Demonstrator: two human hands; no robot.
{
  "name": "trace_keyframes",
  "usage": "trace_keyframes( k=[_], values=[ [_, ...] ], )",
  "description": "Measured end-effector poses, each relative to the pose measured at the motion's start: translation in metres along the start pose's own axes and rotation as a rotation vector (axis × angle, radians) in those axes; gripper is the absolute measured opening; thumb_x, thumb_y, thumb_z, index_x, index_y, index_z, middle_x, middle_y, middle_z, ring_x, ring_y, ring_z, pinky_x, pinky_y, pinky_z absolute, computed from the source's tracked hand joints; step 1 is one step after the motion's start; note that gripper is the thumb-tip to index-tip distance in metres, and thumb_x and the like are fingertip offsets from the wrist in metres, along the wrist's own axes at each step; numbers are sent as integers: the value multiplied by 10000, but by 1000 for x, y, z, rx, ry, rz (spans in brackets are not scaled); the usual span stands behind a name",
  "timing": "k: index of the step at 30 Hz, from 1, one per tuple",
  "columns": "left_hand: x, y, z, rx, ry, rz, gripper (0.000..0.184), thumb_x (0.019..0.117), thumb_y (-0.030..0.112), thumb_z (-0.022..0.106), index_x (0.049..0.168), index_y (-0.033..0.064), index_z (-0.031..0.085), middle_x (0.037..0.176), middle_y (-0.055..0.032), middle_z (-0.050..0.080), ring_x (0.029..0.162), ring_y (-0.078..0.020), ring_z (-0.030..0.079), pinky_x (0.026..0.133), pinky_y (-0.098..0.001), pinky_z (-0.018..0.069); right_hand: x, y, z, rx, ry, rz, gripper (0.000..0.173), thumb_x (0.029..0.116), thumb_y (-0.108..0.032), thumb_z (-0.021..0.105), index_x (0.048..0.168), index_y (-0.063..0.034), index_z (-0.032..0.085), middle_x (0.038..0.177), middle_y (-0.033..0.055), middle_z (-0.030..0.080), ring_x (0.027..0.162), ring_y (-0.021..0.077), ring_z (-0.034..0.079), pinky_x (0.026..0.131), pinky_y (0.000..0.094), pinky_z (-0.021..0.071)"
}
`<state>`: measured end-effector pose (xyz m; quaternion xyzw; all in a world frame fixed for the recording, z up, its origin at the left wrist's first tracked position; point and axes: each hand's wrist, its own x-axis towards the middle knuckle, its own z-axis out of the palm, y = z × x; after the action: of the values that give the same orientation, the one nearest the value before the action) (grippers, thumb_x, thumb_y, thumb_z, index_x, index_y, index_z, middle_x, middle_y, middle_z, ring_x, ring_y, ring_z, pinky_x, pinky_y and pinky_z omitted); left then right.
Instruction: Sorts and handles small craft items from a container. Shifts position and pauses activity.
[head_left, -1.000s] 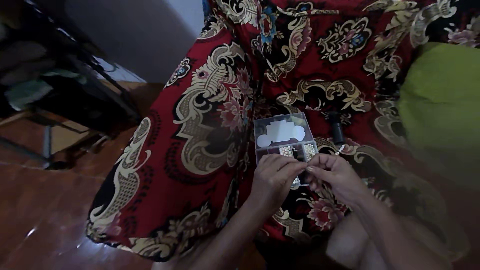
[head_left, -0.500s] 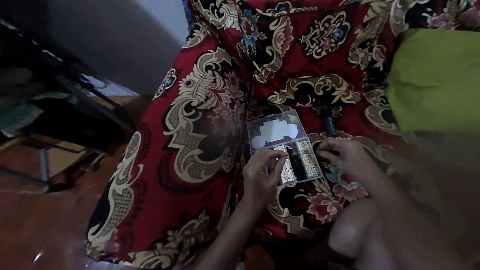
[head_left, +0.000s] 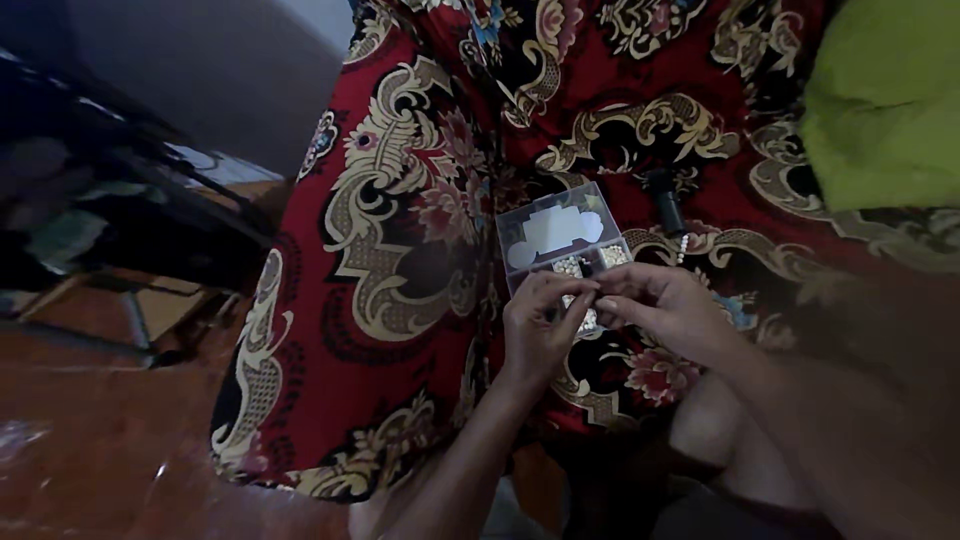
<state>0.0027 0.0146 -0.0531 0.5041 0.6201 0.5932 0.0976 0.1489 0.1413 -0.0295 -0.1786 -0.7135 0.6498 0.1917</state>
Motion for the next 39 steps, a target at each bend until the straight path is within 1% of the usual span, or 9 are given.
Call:
trace_keyframes(
  k=[2, 6, 7, 9, 11, 15, 21, 36, 39],
  values=[
    [1, -2, -1, 0, -3, -25, 95, 916, 89, 717, 992, 66, 770, 970, -4, 726, 929, -47, 672, 843, -220, 565, 1, 4, 2, -84, 48, 14, 116, 972, -107, 674, 1031, -17, 717, 849, -5, 749, 722, 36, 720, 699, 192, 619],
    [3, -8, -7, 146, -139, -137, 162, 929, 162, 717, 1069, 99, 769, 985, 8, 730, 931, -60, 673, 851, -250, 555, 4, 9, -1, -202, 47, 38, 121, 977, -146, 674, 989, -41, 733, 806, -14, 732, 683, 20, 699, 668, 173, 603],
    [3, -10, -9, 240, -212, -151, 153, 935, 188, 715, 1058, 117, 770, 984, 7, 731, 939, -88, 676, 866, -292, 552, 4, 10, -2, -224, 53, 29, 128, 978, -152, 671, 992, -43, 737, 803, -11, 730, 679, 17, 694, 661, 168, 595],
    [2, -10, -10, 437, -376, -87, 126, 936, 160, 704, 1012, 109, 791, 984, -64, 743, 950, -227, 699, 878, -455, 536, 4, 11, -2, -260, 63, 22, 137, 981, -159, 667, 1000, -45, 741, 802, -5, 730, 676, 14, 689, 657, 163, 588],
    [-1, -14, -7, 582, -499, 22, 110, 932, 124, 691, 978, 114, 791, 972, -95, 741, 935, -293, 704, 873, -534, 515, 4, 12, -2, -290, 69, 13, 147, 984, -156, 660, 1005, -39, 745, 806, 7, 734, 678, 21, 694, 659, 171, 593],
    [-8, -22, 3, 689, -554, 123, 109, 916, 81, 690, 937, 120, 790, 955, -79, 739, 920, -278, 702, 871, -510, 514, 4, 11, -3, -305, 71, 9, 145, 982, -156, 664, 998, -40, 750, 797, 4, 732, 670, 17, 688, 655, 166, 587],
    [-12, -25, 12, 781, -535, 178, 48, 890, 118, 728, 886, 108, 775, 917, -71, 736, 874, -267, 705, 827, -485, 524, 4, 9, -4, -310, 68, 47, 144, 983, -166, 665, 989, -54, 755, 791, -9, 730, 669, 5, 681, 654, 156, 579],
    [-9, -29, 11, 808, -535, 193, 57, 887, 153, 740, 912, 115, 774, 930, -76, 735, 891, -278, 702, 848, -493, 526, 5, 11, -4, -362, 67, 5, 171, 987, -190, 652, 1000, -53, 753, 791, -6, 727, 664, 10, 677, 649, 164, 579],
    [-7, -28, 7, 698, -504, 115, 96, 896, 152, 734, 956, 84, 765, 952, -88, 744, 928, -290, 713, 865, -520, 529, 4, 13, -4, -358, 68, -9, 173, 988, -184, 643, 1003, -49, 750, 795, -4, 727, 667, 13, 682, 650, 169, 585]
  ],
)
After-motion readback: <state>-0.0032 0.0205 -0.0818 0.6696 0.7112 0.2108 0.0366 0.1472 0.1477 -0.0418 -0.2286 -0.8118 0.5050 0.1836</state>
